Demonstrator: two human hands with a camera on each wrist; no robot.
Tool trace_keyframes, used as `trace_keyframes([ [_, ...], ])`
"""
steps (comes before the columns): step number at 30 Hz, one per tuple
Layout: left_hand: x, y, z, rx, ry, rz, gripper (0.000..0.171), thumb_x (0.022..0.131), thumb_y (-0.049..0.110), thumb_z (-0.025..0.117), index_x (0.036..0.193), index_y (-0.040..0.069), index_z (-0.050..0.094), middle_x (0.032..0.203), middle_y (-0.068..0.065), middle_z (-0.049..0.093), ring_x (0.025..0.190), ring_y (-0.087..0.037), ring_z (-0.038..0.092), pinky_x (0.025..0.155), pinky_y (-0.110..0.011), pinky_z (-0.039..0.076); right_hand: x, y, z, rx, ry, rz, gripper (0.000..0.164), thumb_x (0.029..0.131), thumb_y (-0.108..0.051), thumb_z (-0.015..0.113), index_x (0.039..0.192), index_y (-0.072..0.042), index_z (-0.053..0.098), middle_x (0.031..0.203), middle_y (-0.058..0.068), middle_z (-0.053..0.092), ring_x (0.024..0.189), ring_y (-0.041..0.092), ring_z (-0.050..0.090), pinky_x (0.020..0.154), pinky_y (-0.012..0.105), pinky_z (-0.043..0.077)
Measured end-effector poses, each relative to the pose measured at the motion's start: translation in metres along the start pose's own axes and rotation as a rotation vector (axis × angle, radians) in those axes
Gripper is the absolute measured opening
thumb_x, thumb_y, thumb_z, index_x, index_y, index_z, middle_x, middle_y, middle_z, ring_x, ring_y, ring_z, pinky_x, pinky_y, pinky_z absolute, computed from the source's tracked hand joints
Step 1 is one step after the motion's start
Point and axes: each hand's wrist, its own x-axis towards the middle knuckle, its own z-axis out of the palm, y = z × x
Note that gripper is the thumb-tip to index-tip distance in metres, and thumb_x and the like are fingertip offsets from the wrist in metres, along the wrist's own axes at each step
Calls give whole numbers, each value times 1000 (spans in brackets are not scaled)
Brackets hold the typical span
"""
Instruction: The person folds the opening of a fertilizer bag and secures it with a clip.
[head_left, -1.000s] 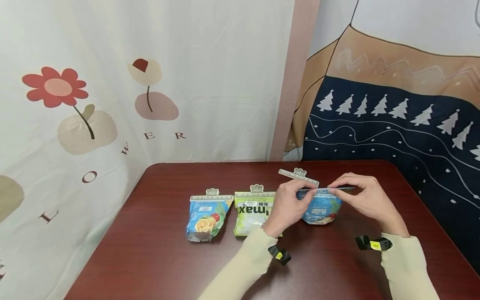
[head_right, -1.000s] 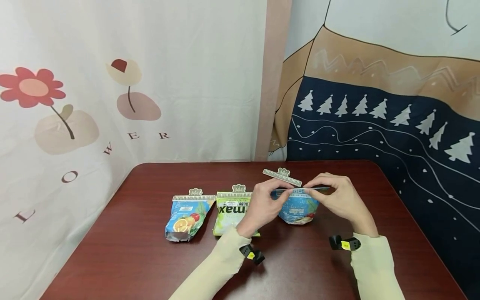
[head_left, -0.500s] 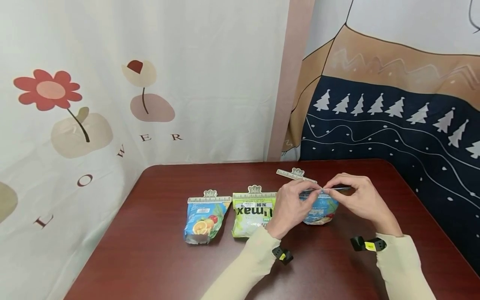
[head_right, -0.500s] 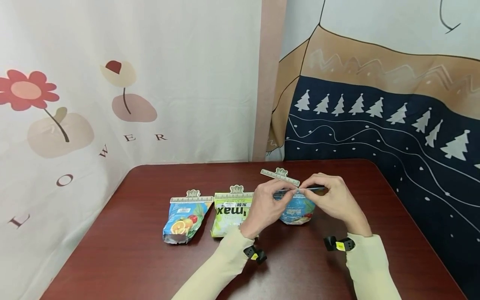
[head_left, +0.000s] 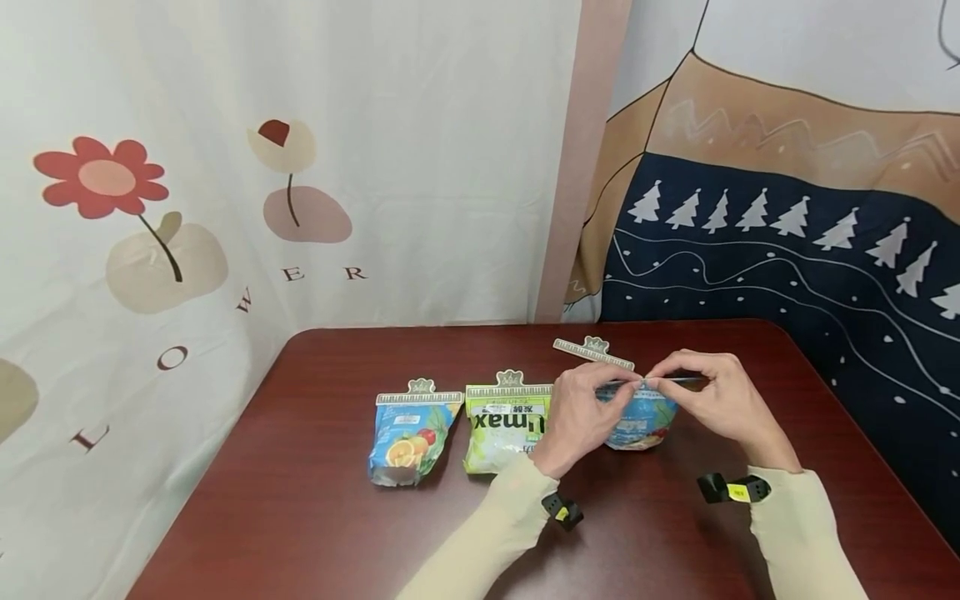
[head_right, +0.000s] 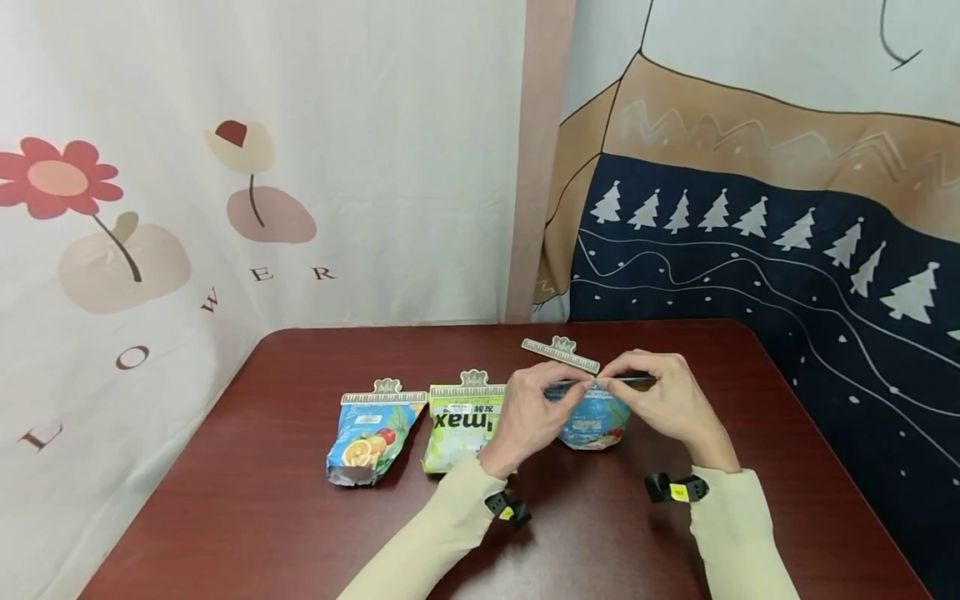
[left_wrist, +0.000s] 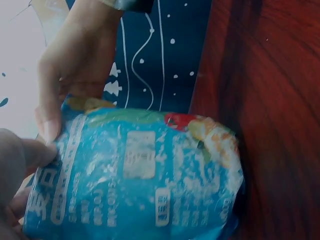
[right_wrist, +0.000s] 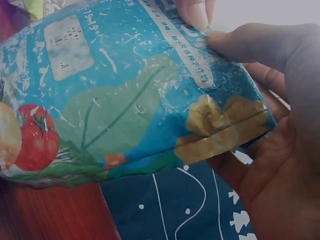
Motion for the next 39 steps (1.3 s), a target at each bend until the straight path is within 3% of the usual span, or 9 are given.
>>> trace_keyframes([
  [8,6,-10,-12,-125,-103,-12,12,96,24,74,103,18,82,101,5,80,98,6,69,83,-9,53,-1,4,-4,7,-17,54,13,90,-14,80,101,-21,80,94,-5,76,85,6,65,73,17,57],
  [18,5,-8,-12,-148,-92,-33,9,95,22,75,97,18,83,98,5,80,95,7,68,82,-13,55,-3,3,-5,-1,-4,47,9,90,-13,79,98,-16,82,91,-3,77,84,5,64,71,19,56],
  [23,6,-13,-14,-166,-117,-25,11,95,23,75,101,18,82,100,4,80,97,6,68,83,-13,55,-2,4,-6,-6,-27,93,9,93,-18,78,100,-18,81,93,-2,78,84,8,64,70,21,57],
  [28,9,-21,-20,-222,-147,-77,11,94,25,77,100,19,82,99,5,80,95,6,68,81,-16,56,-2,3,-10,2,-47,152,10,93,-25,77,102,-20,80,96,-1,78,83,11,67,71,23,59],
  [39,9,-21,-20,-234,-160,-103,10,95,25,76,97,18,81,98,4,79,94,2,65,81,-24,59,-3,5,-13,0,-31,158,10,93,-23,78,100,-17,81,92,-1,78,76,14,67,68,23,58],
])
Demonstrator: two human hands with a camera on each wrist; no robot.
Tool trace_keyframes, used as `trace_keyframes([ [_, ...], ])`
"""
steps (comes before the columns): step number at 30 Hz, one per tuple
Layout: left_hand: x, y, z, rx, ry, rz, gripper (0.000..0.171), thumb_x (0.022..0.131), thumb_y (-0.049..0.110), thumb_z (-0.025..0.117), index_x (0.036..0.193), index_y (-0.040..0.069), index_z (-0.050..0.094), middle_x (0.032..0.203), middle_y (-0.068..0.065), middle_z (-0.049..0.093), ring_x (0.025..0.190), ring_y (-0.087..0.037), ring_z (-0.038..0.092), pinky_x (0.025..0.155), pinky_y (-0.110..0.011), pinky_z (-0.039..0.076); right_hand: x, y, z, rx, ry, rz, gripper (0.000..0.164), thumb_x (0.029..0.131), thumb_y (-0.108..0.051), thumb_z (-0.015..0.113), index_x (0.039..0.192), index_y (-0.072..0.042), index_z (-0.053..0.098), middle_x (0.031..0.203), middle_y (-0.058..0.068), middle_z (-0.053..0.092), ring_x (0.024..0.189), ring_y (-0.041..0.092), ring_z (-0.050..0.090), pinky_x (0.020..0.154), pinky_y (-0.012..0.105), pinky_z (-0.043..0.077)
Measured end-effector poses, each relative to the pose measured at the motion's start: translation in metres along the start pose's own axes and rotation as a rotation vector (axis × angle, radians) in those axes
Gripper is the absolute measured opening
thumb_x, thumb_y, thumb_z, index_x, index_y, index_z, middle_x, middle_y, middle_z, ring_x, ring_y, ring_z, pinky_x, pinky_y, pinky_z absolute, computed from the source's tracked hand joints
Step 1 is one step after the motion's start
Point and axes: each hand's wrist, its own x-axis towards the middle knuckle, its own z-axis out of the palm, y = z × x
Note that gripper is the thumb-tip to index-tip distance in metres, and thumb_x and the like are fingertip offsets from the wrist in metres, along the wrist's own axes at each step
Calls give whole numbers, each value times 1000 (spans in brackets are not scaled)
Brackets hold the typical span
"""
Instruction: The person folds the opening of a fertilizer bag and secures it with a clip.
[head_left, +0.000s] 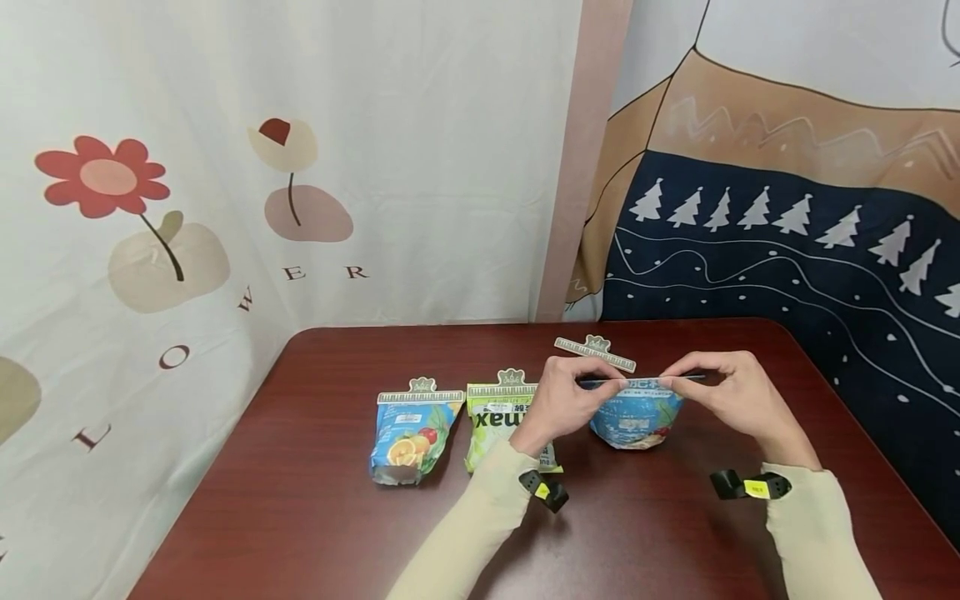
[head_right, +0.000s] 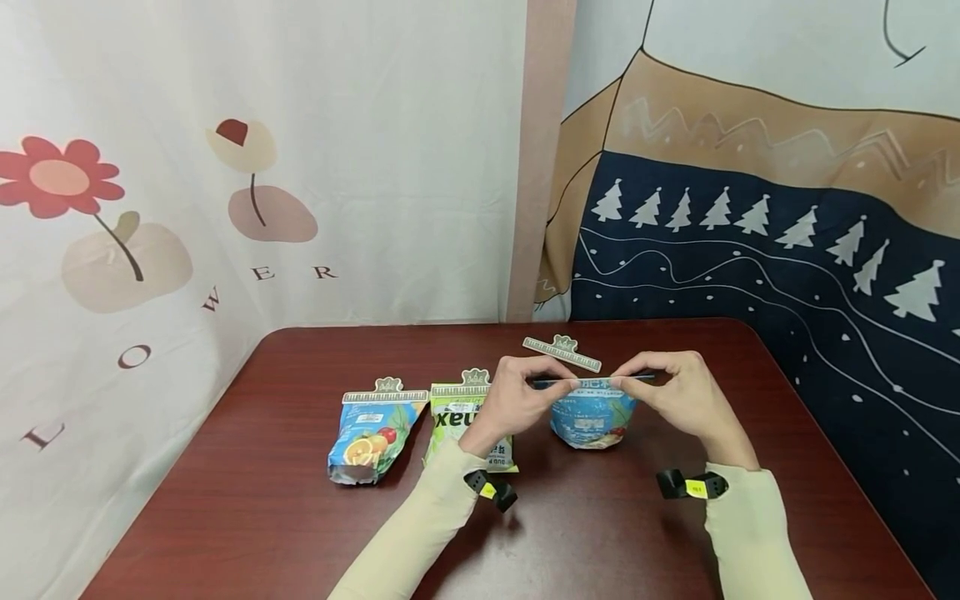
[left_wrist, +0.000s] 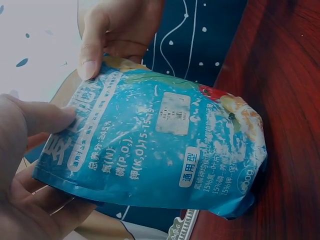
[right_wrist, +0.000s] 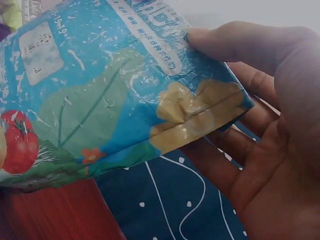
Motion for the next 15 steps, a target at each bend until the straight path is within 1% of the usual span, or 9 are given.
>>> trace_keyframes([
  [2,0,-1,0,1,-2,0,10,95,26,75,98,18,81,98,4,79,94,3,66,82,-28,60,0,0,0,2,-4,7,11,93,-24,77,100,-17,81,93,0,78,76,15,68,68,23,58],
  [4,1,-1,-1,-8,-7,1,10,94,26,76,99,18,81,98,3,79,93,2,66,81,-28,61,0,0,0,5,-10,14,12,93,-25,77,101,-17,80,94,0,77,76,16,68,69,23,58],
  [6,1,-2,-3,-14,-9,-1,10,94,25,77,99,17,81,98,3,79,92,2,67,79,-23,59,0,0,0,9,-17,20,12,94,-27,77,102,-18,80,95,0,77,77,16,68,69,23,58],
  [9,2,-4,-7,-45,-10,-12,9,92,22,78,98,15,81,96,1,79,85,0,67,73,-18,57,0,1,-2,20,-24,24,14,94,-27,76,104,-17,79,97,-1,77,78,15,70,71,22,59],
  [12,3,-5,-11,-65,-11,-23,7,92,19,79,97,15,82,94,1,79,80,-1,65,68,-18,55,0,2,-4,37,-26,28,15,94,-25,77,106,-15,79,98,-3,77,77,15,73,72,21,59],
  [15,3,-5,-13,-68,-14,-25,6,92,20,79,96,17,82,91,4,79,76,-2,63,64,-18,53,-1,4,-5,46,-25,26,15,94,-24,77,105,-14,79,97,-4,77,76,17,73,71,21,59],
])
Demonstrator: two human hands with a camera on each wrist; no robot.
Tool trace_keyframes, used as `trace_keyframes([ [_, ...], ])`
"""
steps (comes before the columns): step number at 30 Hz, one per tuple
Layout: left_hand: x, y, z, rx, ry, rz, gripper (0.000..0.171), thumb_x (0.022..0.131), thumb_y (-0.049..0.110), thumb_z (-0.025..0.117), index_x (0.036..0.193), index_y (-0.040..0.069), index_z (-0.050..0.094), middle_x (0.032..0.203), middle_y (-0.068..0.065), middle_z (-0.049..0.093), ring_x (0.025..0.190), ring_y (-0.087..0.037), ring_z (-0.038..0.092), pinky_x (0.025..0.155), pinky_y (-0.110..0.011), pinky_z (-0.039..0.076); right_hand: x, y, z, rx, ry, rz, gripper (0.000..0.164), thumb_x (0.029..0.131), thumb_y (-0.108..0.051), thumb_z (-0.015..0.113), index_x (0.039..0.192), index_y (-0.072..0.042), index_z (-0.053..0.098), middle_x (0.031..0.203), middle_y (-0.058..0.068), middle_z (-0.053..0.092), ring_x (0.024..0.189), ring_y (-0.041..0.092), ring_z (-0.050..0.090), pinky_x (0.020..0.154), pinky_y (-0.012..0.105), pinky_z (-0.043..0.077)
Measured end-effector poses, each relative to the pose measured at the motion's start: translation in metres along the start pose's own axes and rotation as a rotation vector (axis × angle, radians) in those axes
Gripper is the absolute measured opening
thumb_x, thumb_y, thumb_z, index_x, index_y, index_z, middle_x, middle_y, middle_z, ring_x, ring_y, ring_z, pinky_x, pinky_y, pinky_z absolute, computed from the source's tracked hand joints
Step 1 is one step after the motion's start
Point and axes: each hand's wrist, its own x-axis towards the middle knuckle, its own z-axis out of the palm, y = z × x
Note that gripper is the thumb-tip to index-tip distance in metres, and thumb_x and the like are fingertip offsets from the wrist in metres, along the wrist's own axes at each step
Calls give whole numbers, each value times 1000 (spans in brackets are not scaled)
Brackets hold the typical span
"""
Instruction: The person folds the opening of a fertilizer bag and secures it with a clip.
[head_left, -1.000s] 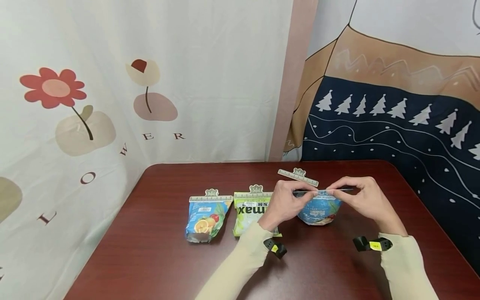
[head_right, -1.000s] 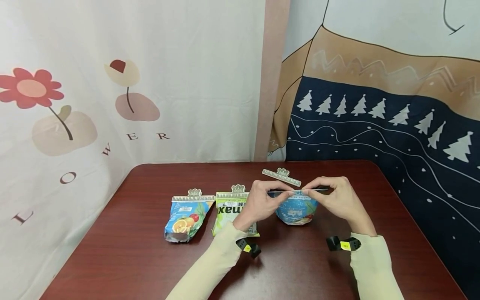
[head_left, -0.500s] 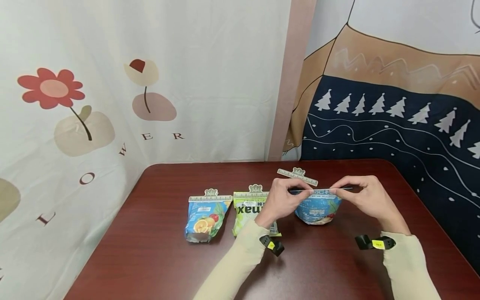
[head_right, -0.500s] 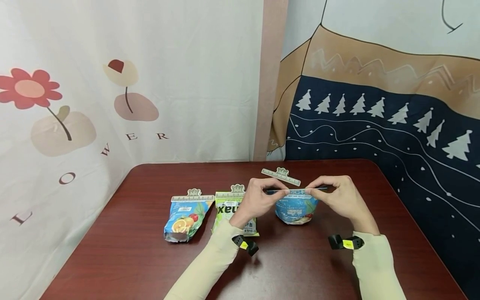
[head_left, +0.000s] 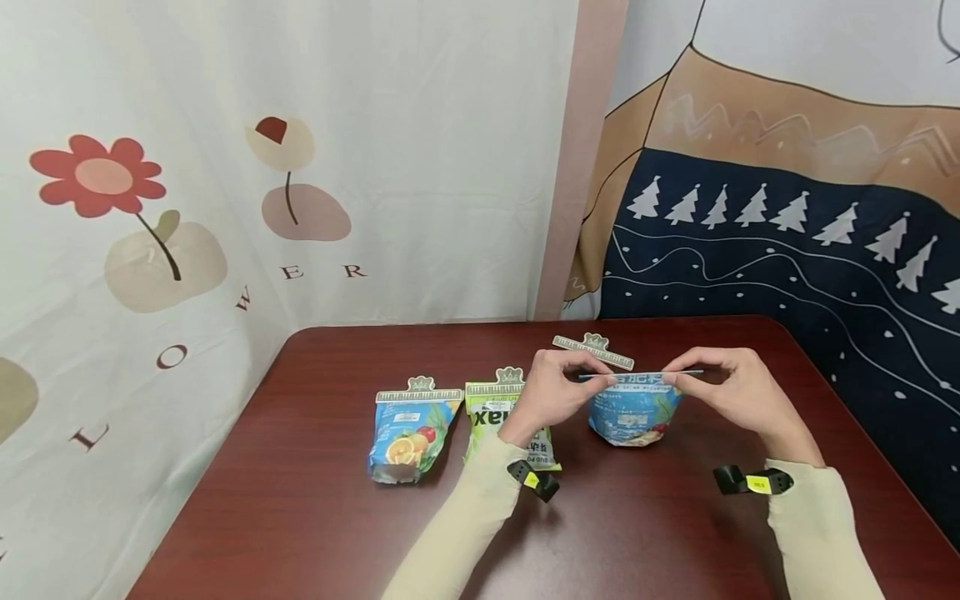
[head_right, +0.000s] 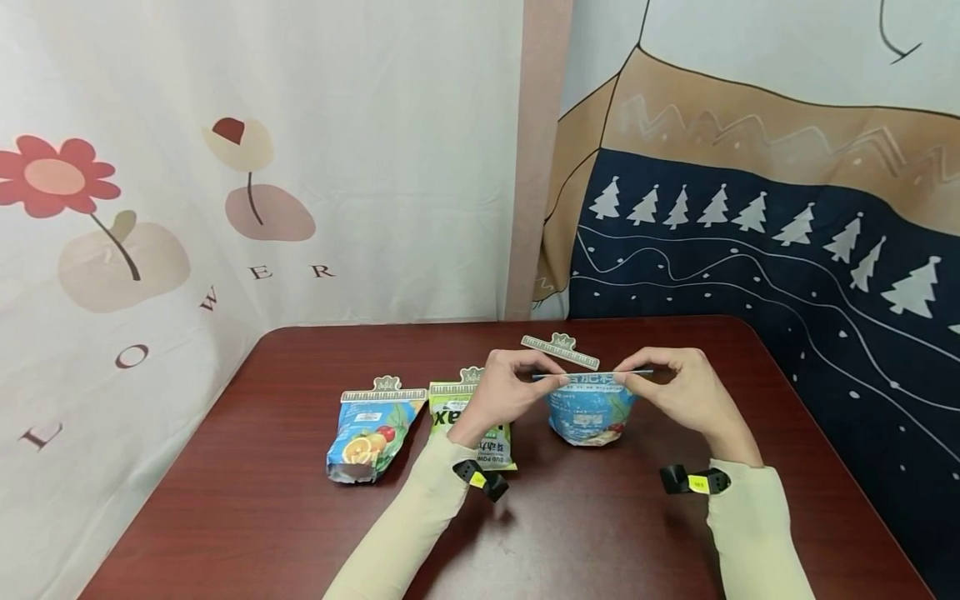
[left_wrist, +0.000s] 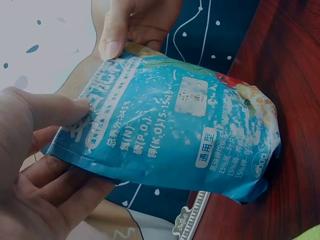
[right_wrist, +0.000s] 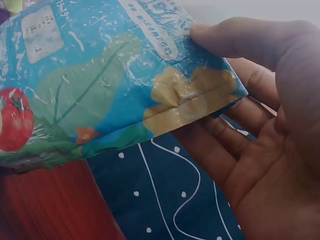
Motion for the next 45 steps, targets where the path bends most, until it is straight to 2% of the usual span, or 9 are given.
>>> trace_keyframes([
  [9,0,0,1,26,15,23,6,92,21,78,93,17,82,89,3,79,73,-2,60,60,-18,51,-1,1,0,-18,22,-47,11,92,-21,78,103,-16,80,96,-1,77,77,12,66,67,22,58],
  [15,0,-2,-2,12,-2,5,6,91,21,79,95,16,82,91,2,79,73,-1,64,64,-19,56,0,1,0,-5,0,0,16,93,-26,77,106,-15,79,97,0,77,73,17,71,69,22,59],
  [20,-1,-6,-7,2,-4,-16,4,90,19,80,93,16,81,89,3,78,73,-1,67,68,-21,59,-2,1,-2,-5,6,29,18,93,-28,77,106,-15,79,97,-3,77,77,19,72,71,22,59],
  [26,-1,-6,-10,-2,-3,-5,5,90,21,80,90,16,81,86,5,77,70,-4,66,64,-22,57,-2,2,-4,-25,29,18,16,93,-27,78,103,-15,80,95,-2,77,79,11,67,70,23,58],
  [35,0,-5,-12,-1,-17,-38,4,90,20,81,91,15,82,88,0,78,71,-6,67,67,-22,57,-2,4,-5,-17,19,46,19,93,-29,77,106,-16,79,96,-7,76,80,11,69,71,22,58],
  [45,0,-9,-24,5,-37,-87,4,87,20,83,89,17,81,86,1,77,75,-7,70,68,-23,56,-4,10,-11,-25,29,80,21,94,-31,77,106,-15,78,95,-7,75,80,14,70,72,21,57],
])
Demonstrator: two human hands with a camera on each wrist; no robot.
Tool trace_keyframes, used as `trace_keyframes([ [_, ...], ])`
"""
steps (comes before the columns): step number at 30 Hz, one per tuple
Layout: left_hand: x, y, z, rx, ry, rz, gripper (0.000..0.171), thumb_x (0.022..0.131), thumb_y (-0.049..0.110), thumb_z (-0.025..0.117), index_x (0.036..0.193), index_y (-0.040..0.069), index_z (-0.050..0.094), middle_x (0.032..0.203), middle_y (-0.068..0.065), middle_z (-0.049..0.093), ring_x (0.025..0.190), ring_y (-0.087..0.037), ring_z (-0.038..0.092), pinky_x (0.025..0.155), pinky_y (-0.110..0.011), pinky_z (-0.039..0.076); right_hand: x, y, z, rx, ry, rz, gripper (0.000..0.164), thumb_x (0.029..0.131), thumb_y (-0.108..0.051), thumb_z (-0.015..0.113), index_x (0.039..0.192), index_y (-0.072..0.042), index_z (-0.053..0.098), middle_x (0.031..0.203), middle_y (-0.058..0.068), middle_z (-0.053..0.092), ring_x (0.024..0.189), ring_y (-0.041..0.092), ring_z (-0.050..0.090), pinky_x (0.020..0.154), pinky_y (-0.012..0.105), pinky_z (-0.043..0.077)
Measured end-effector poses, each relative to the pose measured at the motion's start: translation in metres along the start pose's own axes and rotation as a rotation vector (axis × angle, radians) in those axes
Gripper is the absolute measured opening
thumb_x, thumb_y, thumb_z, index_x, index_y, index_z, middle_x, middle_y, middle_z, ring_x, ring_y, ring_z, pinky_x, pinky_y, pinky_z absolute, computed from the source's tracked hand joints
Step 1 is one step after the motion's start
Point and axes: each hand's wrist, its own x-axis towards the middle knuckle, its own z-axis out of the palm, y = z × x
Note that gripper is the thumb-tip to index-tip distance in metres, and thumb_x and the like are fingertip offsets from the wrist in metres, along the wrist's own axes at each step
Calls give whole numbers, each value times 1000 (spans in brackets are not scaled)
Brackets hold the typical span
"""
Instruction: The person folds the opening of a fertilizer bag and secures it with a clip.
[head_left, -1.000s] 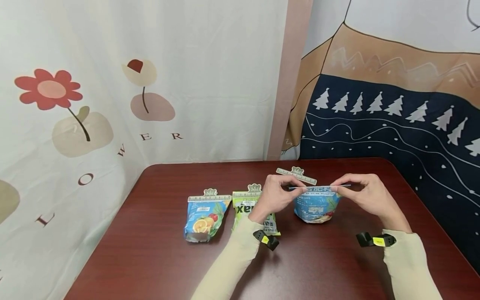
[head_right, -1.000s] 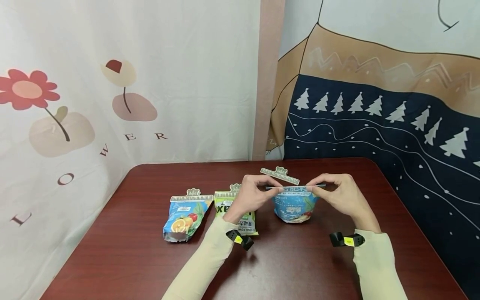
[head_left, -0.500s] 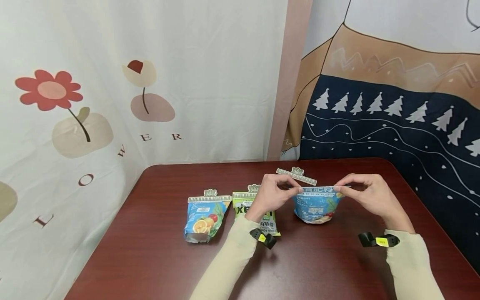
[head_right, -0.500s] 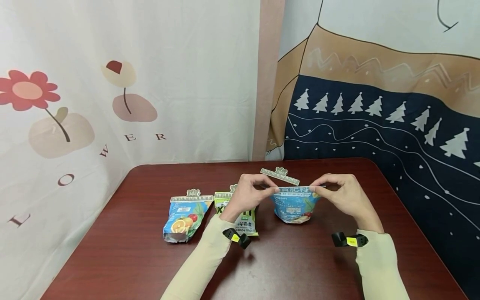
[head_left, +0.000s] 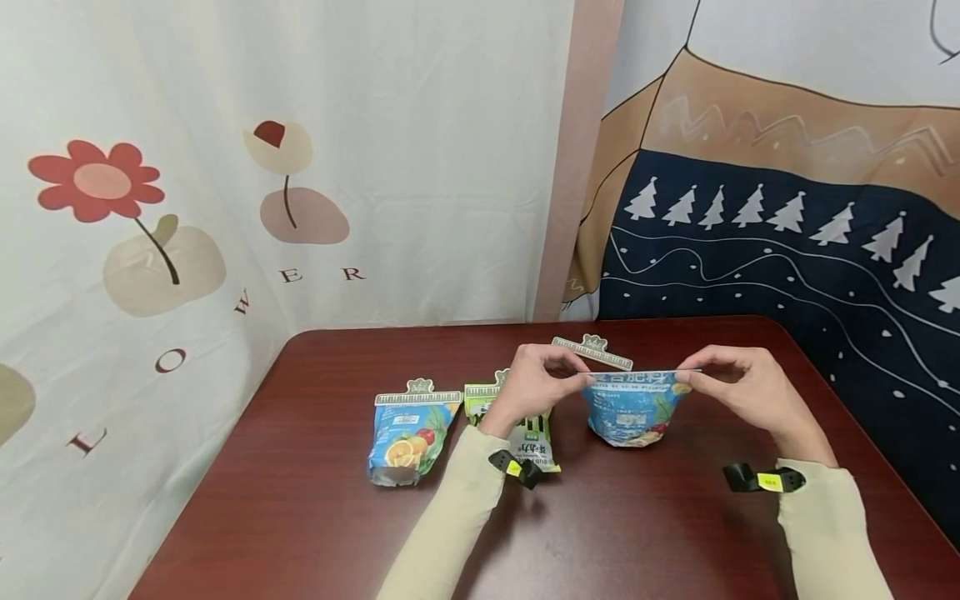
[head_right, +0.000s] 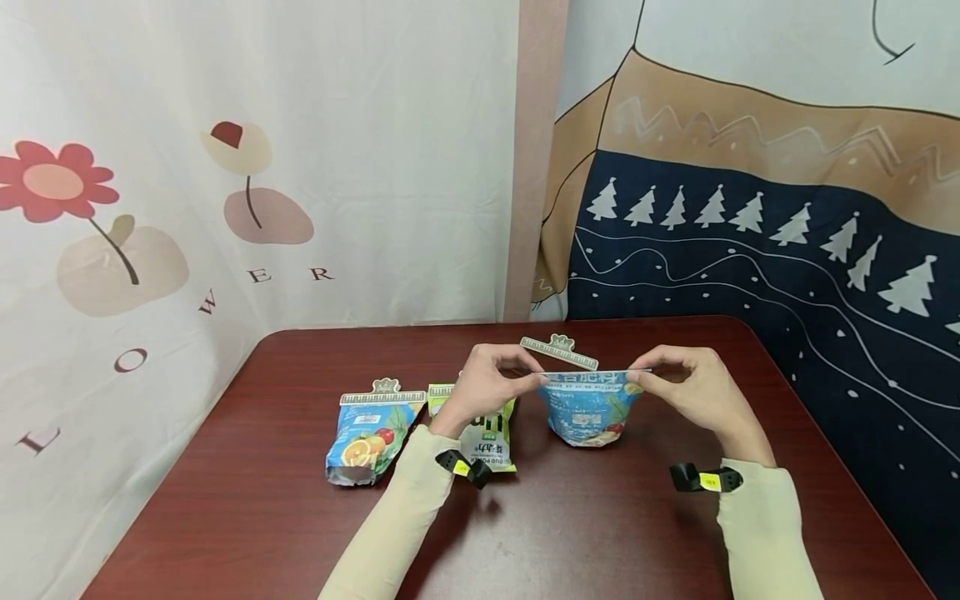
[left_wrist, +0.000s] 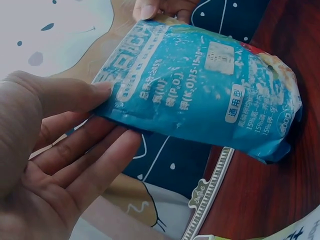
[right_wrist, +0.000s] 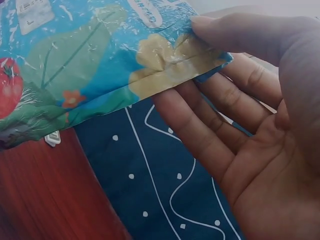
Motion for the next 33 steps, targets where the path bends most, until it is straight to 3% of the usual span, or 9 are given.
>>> trace_keyframes([
  [4,0,-1,-2,-4,15,-19,4,86,22,84,87,19,82,86,3,78,76,-9,69,65,-23,53,0,1,-1,3,1,-15,19,95,-29,76,106,-13,77,93,-7,75,78,15,69,72,21,57],
  [10,2,-1,1,-18,49,18,4,86,19,84,84,16,82,81,0,78,67,-9,66,56,-22,48,0,3,-2,-31,36,-51,14,95,-26,75,103,-14,79,88,-6,75,76,10,64,68,21,55],
  [15,2,-1,4,-20,63,21,4,86,15,83,83,14,81,80,-1,77,66,-13,67,56,-23,50,-1,5,-2,-53,73,-61,13,93,-27,77,101,-17,81,88,-10,76,81,7,59,64,22,51],
  [25,4,-1,2,-22,22,-5,6,88,21,83,89,16,80,85,0,76,70,-8,67,64,-24,55,-1,12,-7,23,59,55,25,92,-32,78,108,-13,79,87,-6,78,83,9,65,72,20,54],
  [33,1,-3,-3,-58,-1,-63,17,92,33,78,97,17,79,95,0,76,72,-11,72,70,-29,61,1,13,-3,38,47,-60,19,93,-19,77,107,-6,78,82,-6,78,72,9,71,69,17,55],
])
